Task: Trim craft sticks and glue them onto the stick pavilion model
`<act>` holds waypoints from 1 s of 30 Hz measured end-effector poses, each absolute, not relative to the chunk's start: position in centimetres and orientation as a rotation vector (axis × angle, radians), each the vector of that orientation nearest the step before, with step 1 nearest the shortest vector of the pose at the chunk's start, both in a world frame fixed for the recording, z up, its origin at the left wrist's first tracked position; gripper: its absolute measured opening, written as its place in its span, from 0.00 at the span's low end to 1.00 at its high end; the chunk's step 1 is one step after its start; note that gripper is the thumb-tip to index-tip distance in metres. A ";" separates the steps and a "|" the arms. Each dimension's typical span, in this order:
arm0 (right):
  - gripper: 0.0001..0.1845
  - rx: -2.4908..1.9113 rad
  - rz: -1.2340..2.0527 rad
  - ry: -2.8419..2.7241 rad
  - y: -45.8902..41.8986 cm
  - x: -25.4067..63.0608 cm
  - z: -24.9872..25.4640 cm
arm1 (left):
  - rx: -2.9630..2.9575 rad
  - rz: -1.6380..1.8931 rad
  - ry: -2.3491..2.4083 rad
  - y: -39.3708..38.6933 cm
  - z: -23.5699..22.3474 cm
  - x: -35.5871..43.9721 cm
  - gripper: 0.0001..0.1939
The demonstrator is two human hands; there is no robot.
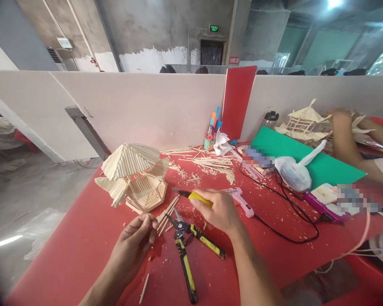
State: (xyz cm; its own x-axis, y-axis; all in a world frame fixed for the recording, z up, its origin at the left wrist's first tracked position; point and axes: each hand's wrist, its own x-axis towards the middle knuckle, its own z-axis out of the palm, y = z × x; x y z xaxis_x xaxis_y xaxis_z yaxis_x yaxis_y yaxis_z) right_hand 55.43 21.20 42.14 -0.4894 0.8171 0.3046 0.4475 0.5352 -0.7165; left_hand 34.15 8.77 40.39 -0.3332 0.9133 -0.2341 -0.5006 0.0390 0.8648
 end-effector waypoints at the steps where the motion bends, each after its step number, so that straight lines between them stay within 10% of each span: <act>1: 0.21 -0.988 0.781 -2.186 20.9 55.1 42.3 | 0.515 1.556 1.145 8.8 40.2 34.2 0.19; 30: 0.19 -0.777 0.970 -2.303 18.9 53.4 42.3 | 0.556 1.465 1.263 8.6 39.6 34.2 0.25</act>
State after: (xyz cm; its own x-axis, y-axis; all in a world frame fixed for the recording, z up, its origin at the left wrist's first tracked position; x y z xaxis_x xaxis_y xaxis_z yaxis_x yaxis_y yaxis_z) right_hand 53.36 18.94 42.26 -0.7010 0.6731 0.2359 0.3017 0.5795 -0.7571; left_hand 34.20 8.57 39.65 -0.3186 0.9055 -0.2804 -0.4102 0.1350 0.9020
